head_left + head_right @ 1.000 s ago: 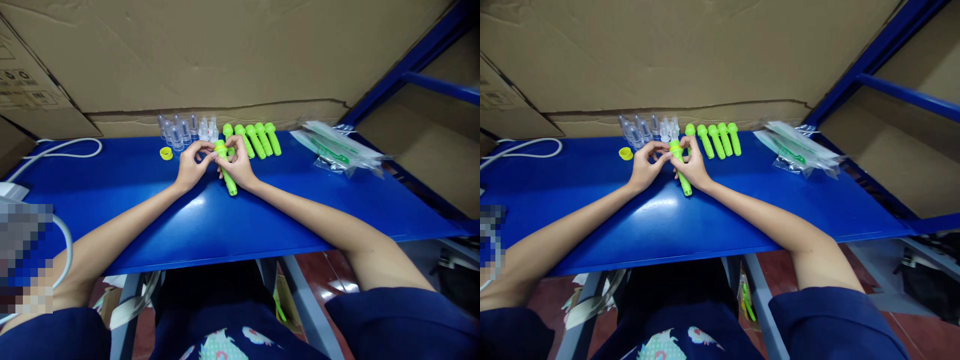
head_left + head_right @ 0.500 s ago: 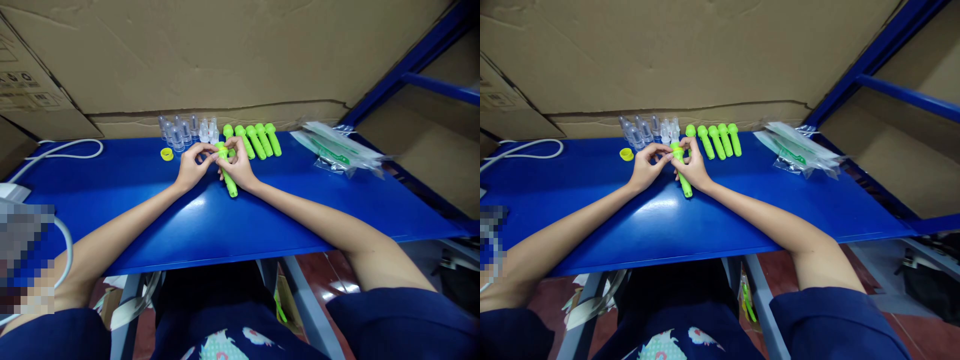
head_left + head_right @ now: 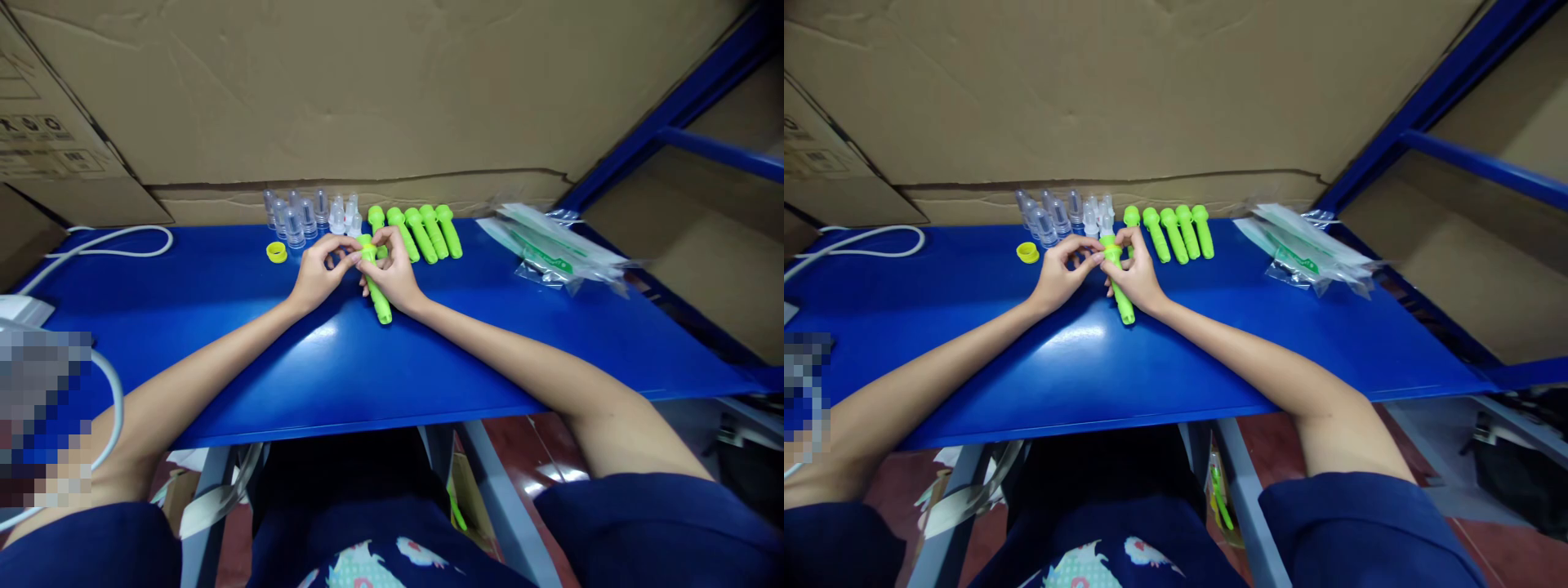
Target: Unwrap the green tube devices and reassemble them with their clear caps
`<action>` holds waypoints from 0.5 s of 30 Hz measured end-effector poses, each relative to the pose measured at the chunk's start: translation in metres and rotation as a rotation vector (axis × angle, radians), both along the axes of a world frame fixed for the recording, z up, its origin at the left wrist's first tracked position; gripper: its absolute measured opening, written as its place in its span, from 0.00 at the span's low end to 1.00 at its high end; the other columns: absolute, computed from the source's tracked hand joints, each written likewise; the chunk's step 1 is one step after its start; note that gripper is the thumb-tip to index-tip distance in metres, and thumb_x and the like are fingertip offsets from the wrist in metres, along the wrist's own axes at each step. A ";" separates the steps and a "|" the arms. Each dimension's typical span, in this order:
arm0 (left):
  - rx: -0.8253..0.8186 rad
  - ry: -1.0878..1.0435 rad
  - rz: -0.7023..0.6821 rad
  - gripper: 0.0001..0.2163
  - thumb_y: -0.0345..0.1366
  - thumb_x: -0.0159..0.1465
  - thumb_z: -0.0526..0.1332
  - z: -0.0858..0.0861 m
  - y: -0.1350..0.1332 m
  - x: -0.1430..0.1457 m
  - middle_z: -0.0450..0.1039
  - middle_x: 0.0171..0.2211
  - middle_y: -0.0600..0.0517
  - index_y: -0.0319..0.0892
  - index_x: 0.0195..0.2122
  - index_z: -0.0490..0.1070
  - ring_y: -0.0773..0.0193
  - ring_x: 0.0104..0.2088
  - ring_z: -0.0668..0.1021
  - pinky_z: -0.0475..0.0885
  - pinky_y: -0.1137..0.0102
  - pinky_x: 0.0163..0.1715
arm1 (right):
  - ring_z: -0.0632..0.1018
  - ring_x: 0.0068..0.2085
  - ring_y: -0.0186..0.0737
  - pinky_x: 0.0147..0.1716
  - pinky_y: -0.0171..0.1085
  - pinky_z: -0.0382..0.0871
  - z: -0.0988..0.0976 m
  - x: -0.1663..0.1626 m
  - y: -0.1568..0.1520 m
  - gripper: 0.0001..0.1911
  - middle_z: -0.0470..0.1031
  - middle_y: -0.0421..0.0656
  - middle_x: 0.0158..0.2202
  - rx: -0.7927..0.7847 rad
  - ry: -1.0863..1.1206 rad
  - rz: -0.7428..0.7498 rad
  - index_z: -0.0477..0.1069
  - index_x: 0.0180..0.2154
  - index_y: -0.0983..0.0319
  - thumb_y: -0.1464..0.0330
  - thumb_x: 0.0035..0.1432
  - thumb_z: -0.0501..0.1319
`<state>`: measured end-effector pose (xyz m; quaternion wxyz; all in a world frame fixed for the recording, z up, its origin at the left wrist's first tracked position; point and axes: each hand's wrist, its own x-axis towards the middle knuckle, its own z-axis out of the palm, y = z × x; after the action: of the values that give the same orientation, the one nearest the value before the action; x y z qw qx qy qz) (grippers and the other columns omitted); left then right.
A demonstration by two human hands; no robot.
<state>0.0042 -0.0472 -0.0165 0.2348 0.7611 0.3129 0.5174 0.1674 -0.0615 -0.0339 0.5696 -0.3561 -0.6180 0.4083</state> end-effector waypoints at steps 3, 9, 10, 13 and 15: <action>-0.003 -0.037 0.006 0.07 0.36 0.66 0.66 -0.002 0.000 0.003 0.80 0.42 0.49 0.42 0.43 0.77 0.66 0.35 0.80 0.69 0.72 0.32 | 0.75 0.23 0.24 0.16 0.31 0.76 -0.001 -0.002 0.001 0.35 0.66 0.41 0.53 0.010 0.037 -0.041 0.49 0.46 0.52 0.46 0.54 0.70; -0.026 -0.091 0.068 0.09 0.40 0.68 0.65 -0.007 0.005 0.003 0.80 0.46 0.48 0.43 0.47 0.72 0.64 0.43 0.82 0.69 0.72 0.34 | 0.81 0.28 0.31 0.22 0.35 0.82 0.002 0.000 0.001 0.35 0.72 0.44 0.56 -0.079 0.047 0.043 0.50 0.50 0.52 0.43 0.57 0.68; -0.017 -0.092 0.071 0.09 0.39 0.68 0.65 -0.007 0.006 0.002 0.81 0.46 0.48 0.43 0.47 0.72 0.63 0.43 0.82 0.69 0.71 0.34 | 0.81 0.28 0.31 0.22 0.34 0.82 0.003 0.001 0.001 0.34 0.73 0.44 0.56 -0.090 0.046 0.056 0.50 0.50 0.52 0.43 0.58 0.67; 0.020 -0.112 0.085 0.09 0.36 0.65 0.67 -0.006 0.005 0.001 0.82 0.44 0.49 0.42 0.46 0.74 0.64 0.42 0.83 0.68 0.72 0.34 | 0.81 0.28 0.31 0.20 0.32 0.79 0.002 0.001 0.001 0.33 0.75 0.44 0.55 -0.095 0.038 0.082 0.51 0.51 0.52 0.42 0.59 0.66; 0.048 -0.129 0.098 0.08 0.33 0.64 0.68 -0.006 0.005 0.000 0.82 0.42 0.50 0.42 0.44 0.75 0.65 0.40 0.83 0.68 0.72 0.34 | 0.80 0.26 0.30 0.18 0.31 0.77 0.001 0.002 0.001 0.32 0.76 0.44 0.54 -0.082 0.034 0.094 0.52 0.52 0.53 0.43 0.61 0.65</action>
<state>0.0045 -0.0422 -0.0220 0.2104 0.7152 0.3214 0.5839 0.1692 -0.0601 -0.0333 0.5452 -0.3426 -0.6071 0.4656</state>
